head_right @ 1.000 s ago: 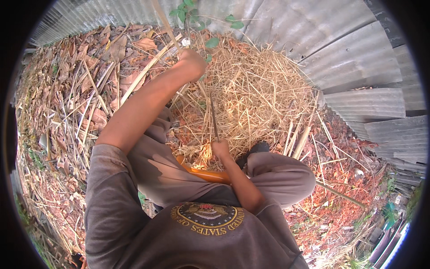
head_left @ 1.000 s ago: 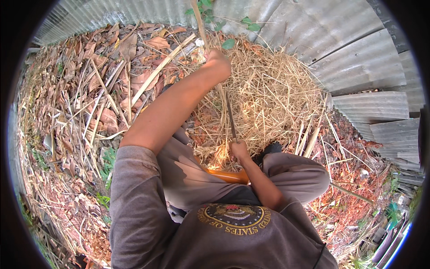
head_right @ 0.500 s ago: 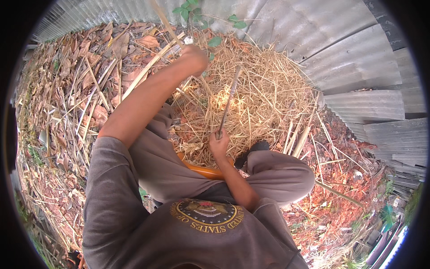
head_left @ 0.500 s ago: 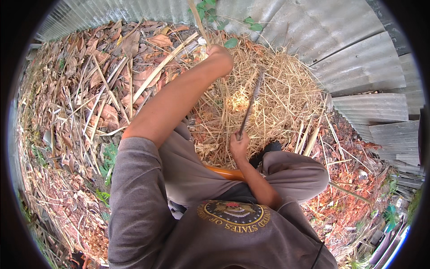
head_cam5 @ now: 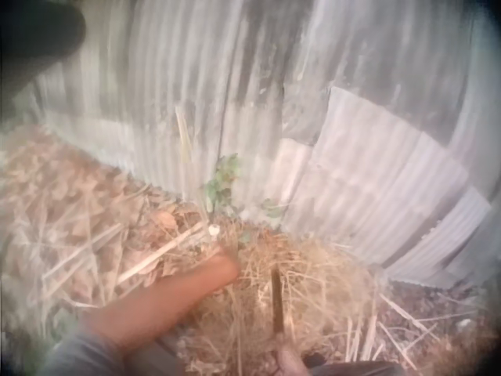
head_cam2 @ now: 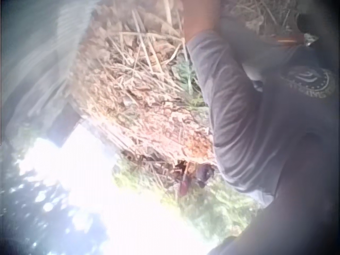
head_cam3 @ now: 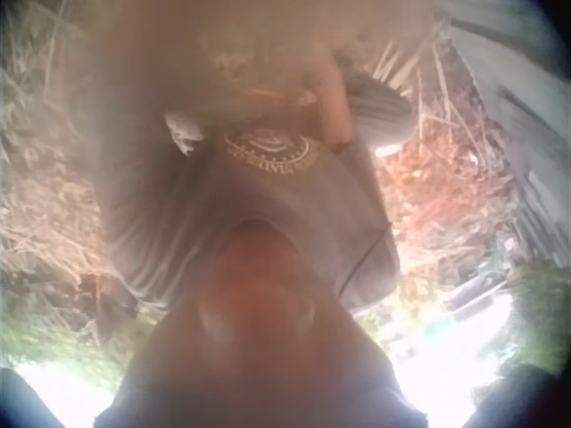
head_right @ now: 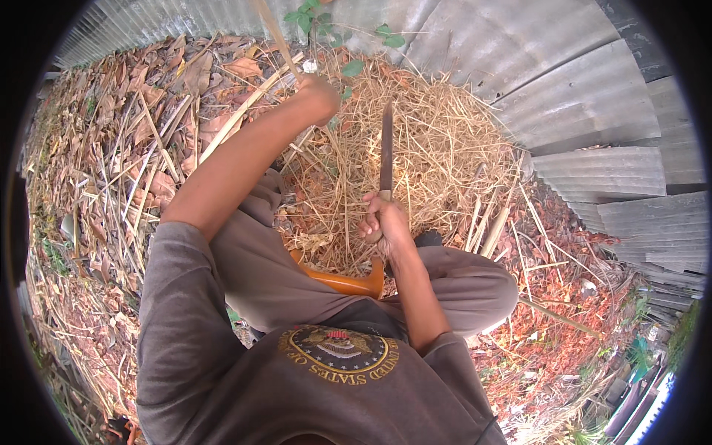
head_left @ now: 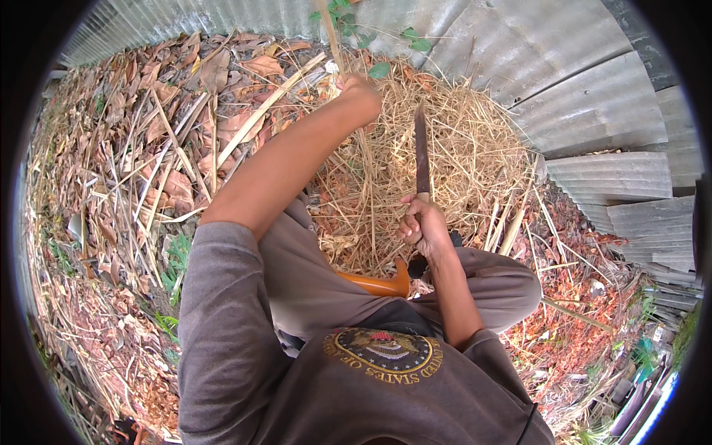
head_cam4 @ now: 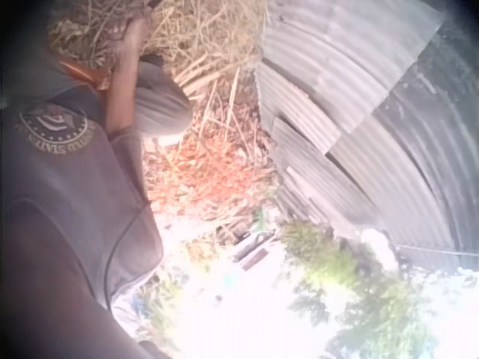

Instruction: The person sits cross-legged on a small stool and uses a large machete to split and shape a long, thin stick. Afterward, they switch to a small blue utility knife to further refine and smooth the stick's surface.

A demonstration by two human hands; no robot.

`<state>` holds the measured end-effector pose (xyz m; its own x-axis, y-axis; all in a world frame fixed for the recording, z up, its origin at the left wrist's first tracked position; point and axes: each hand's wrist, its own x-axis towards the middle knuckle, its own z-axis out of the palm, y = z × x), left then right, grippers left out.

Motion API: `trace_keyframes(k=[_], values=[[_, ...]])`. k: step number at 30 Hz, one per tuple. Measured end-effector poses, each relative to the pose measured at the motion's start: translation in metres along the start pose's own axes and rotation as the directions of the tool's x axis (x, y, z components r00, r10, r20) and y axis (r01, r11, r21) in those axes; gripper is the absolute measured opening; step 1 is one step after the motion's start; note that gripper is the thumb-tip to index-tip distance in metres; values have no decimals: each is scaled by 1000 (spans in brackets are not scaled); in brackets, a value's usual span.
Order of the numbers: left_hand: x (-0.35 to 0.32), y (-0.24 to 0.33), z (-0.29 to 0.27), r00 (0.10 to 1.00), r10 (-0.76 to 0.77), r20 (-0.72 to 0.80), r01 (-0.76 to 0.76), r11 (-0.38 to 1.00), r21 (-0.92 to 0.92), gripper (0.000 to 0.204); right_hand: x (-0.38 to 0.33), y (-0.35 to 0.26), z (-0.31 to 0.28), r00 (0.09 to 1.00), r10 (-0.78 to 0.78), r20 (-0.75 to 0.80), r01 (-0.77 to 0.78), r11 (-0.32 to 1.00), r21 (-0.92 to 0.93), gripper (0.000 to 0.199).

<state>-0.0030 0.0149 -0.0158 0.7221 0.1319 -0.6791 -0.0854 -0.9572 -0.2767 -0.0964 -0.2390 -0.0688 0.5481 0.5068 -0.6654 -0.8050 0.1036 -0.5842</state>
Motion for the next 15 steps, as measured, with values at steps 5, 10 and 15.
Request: trace_keyframes(k=[5,10,15], values=[[1,1,-2,999,-31,8,31,1000,1,36,1,22,14,616,-787,37,719,543,-434,24],[-8,-1,-12,995,14,-97,-6,997,82,29,63,141,-61,932,-32,-361,-272,599,-754,20],[-13,3,-21,996,23,-92,-17,997,72,30,63,114,-70,892,452,-16,-451,891,46,12]])
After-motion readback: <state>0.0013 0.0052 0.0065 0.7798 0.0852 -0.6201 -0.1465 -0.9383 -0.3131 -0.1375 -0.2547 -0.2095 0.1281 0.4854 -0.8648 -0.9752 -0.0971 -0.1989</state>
